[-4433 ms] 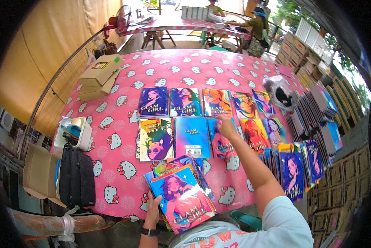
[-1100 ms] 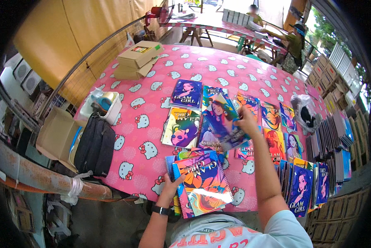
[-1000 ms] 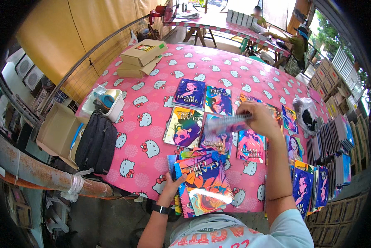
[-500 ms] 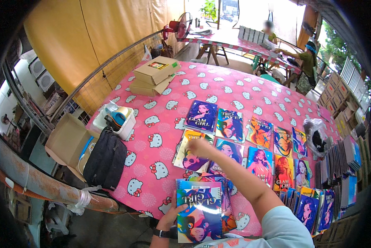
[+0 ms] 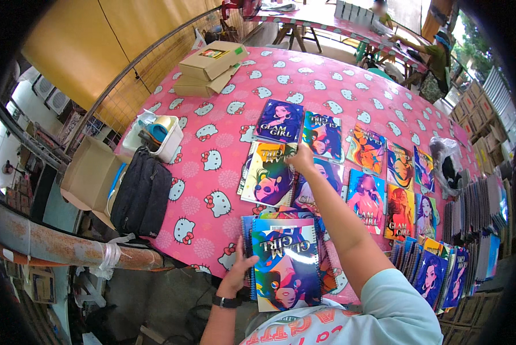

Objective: The person sorts notebooks on a table by moving stacks of notebooks and placing individual notebooks into organized piles.

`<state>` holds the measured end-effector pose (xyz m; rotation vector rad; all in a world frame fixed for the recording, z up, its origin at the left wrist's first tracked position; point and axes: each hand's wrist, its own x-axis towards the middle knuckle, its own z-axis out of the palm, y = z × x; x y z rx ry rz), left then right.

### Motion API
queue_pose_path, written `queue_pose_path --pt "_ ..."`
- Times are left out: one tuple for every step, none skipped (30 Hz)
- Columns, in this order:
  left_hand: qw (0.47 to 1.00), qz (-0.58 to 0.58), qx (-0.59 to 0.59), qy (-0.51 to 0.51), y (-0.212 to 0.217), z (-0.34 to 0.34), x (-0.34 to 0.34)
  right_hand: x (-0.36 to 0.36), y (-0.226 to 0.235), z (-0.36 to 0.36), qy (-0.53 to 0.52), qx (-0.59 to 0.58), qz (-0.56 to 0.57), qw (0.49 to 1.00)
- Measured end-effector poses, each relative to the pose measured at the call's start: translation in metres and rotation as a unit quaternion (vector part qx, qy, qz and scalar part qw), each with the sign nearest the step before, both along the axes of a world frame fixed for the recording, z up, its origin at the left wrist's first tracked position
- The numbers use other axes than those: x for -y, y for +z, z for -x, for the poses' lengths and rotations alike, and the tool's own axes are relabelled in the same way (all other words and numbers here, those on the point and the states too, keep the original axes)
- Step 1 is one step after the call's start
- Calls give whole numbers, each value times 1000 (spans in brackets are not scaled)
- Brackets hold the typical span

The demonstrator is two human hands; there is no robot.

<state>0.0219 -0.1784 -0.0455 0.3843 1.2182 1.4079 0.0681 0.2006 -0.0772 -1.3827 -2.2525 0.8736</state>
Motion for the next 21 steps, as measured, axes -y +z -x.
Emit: queue_pose_path --pt "998 -15 63 6 1 2 3 4 10 -6 6 -90 14 996" --pt "998 -17 65 -2 0 3 4 7 22 -16 11 -180 28 983" --pt "1000 -14 23 -5 -5 3 3 18 49 -23 18 -268 40 962" --pt "1000 -12 -17 -8 -13 1 1 35 87 -32 48 -335 37 940" --pt "998 -6 -56 -14 -19 -2 1 59 127 -46 74 -399 38 913" --pt "998 3 -68 -9 -20 -5 3 76 159 -57 99 -381 41 918" --pt "997 9 -81 -4 -17 -6 2 90 187 -67 126 -363 42 922" --pt "995 10 -95 -4 -12 -6 -2 101 212 -83 153 -350 31 924" --pt "999 10 -48 8 -9 -5 -2 112 228 -93 184 -340 24 922" --pt "1000 9 -2 17 -5 -5 0 124 236 -97 252 -300 -98 915" --pt "999 11 43 31 -2 -2 2 138 240 -95 317 -257 -215 887" --pt "987 -27 146 58 3 2 2 160 247 -86 451 -238 -210 834" --pt "990 -32 134 34 2 3 -3 184 237 -79 541 -215 -173 795" --pt "992 -34 118 13 -4 3 -3 204 218 -70 634 -156 -112 749" --pt "994 -41 104 -13 -11 3 -3 223 191 -61 691 -138 -97 703" --pt "995 -43 86 -25 -21 5 3 246 151 -56 730 -137 -42 668" --pt "996 -48 68 -38 -30 8 7 254 121 -50 765 -132 11 631" --pt "997 -48 51 -45 -37 11 12 240 105 -37 741 -137 104 650" --pt "996 -50 39 -56 -42 14 11 225 99 -25 706 -136 200 666" --pt "999 -33 -42 -13 -23 3 6 194 109 -7 619 -124 239 738" --pt "998 -11 -59 -12 -21 0 5 162 84 11 373 85 59 922"
